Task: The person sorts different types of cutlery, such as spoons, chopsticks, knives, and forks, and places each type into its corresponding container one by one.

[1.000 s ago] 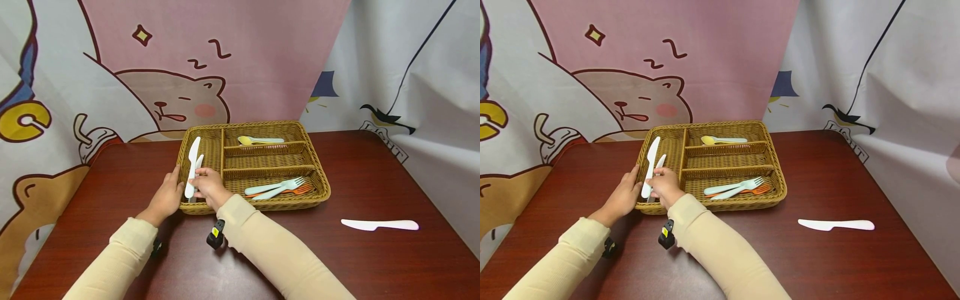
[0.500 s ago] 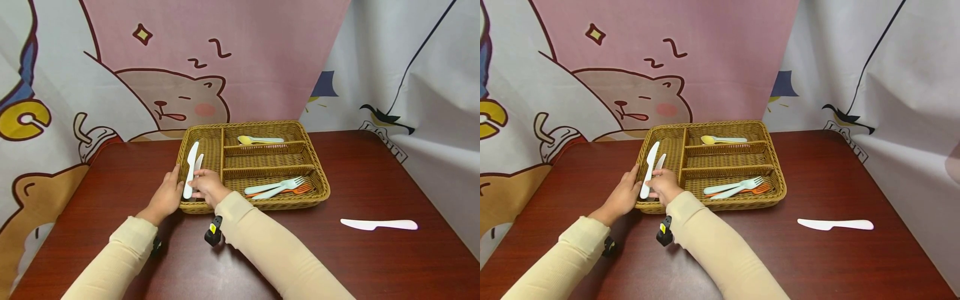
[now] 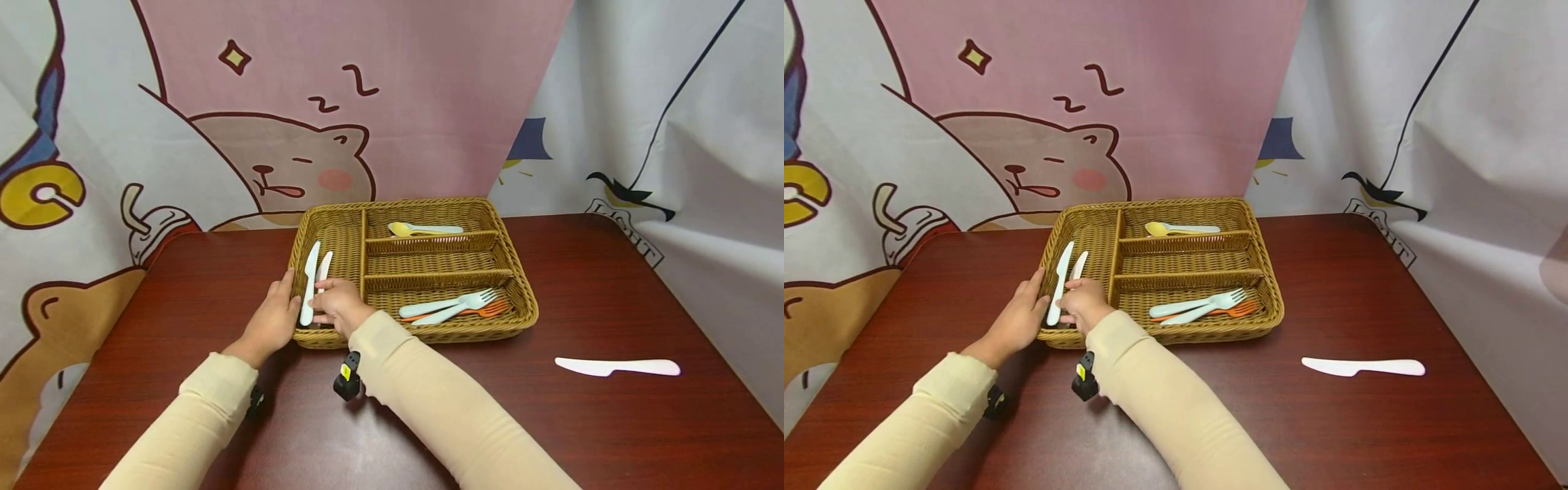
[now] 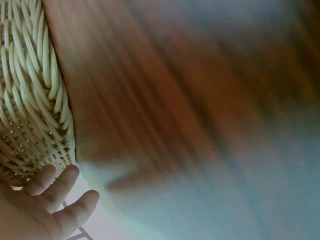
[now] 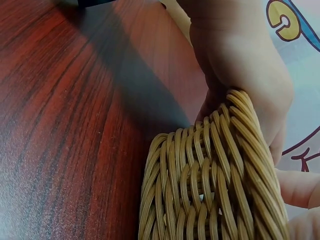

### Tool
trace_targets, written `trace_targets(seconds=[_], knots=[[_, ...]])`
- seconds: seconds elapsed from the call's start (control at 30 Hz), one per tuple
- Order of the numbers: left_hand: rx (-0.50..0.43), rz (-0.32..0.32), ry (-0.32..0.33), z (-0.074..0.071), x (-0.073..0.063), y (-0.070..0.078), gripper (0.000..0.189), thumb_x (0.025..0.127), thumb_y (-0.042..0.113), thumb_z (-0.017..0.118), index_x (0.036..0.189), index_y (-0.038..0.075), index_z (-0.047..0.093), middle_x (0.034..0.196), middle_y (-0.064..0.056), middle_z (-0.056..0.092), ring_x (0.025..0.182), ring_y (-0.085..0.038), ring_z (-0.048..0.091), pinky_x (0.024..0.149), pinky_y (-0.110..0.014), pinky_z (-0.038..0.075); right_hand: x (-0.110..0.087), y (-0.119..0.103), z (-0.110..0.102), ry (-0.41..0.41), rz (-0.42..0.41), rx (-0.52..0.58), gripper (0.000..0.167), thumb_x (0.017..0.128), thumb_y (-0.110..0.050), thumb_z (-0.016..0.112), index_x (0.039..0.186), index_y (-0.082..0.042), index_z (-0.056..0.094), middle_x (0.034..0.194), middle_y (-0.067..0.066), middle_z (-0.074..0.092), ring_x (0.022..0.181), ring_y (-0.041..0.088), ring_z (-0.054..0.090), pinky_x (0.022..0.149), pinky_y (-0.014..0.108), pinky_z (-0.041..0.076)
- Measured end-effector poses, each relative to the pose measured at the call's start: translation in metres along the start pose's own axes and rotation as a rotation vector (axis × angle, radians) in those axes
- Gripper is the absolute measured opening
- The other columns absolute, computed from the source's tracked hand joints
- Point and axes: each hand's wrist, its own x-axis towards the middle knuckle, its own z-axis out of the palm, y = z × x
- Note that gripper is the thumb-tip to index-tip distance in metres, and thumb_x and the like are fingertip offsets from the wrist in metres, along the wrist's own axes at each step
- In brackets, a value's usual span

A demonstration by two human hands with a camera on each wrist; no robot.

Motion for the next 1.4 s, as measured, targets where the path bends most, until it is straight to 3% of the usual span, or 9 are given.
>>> trace_targets(seconds=[0.27, 0.57, 1.07, 1.4], knots=[[0.0, 0.005, -0.003, 0.0, 0.001, 0.002, 0.058, 0.102, 0.012, 0.036, 0.152, -0.005, 0.012, 0.137, -0.033, 0.035, 0.122, -0.047, 0.045, 0.103, -0.057, 0.034, -0.003, -0.001, -0.001, 0.002, -0.012, 0.004, 0.044, 0.085, 0.017, 0.055, 0.128, 0.006, 0.054, 0.101, 0.02, 0.063, 0.098, 0.03, 0.064, 0.084, 0.04, 0.055], [-0.001, 0.007, 0.001, 0.001, 0.001, 0.004, 0.058, 0.102, 0.011, 0.037, 0.152, -0.005, 0.013, 0.136, -0.033, 0.036, 0.121, -0.047, 0.046, 0.103, -0.056, 0.035, -0.004, 0.0, -0.004, 0.001, -0.061, -0.009, 0.042, 0.085, 0.014, 0.058, 0.126, 0.005, 0.056, 0.084, 0.006, 0.057, 0.084, 0.025, 0.064, 0.08, 0.039, 0.056], [-0.003, -0.014, -0.018, 0.001, 0.001, 0.002, 0.058, 0.102, 0.013, 0.035, 0.153, -0.004, 0.01, 0.139, -0.032, 0.034, 0.122, -0.046, 0.045, 0.104, -0.057, 0.034, -0.015, -0.009, -0.016, -0.028, -0.175, -0.037, 0.035, 0.087, 0.008, 0.062, 0.122, 0.003, 0.06, 0.095, 0.008, 0.061, 0.097, 0.029, 0.065, 0.074, 0.033, 0.057], [-0.009, -0.015, -0.021, 0.0, 0.0, 0.001, 0.059, 0.102, 0.013, 0.035, 0.153, -0.004, 0.01, 0.139, -0.032, 0.033, 0.122, -0.046, 0.045, 0.103, -0.057, 0.035, -0.027, -0.023, -0.025, -0.055, -0.237, -0.076, 0.034, 0.086, 0.008, 0.065, 0.119, 0.002, 0.062, 0.092, 0.006, 0.058, 0.087, 0.023, 0.063, 0.078, 0.037, 0.057]])
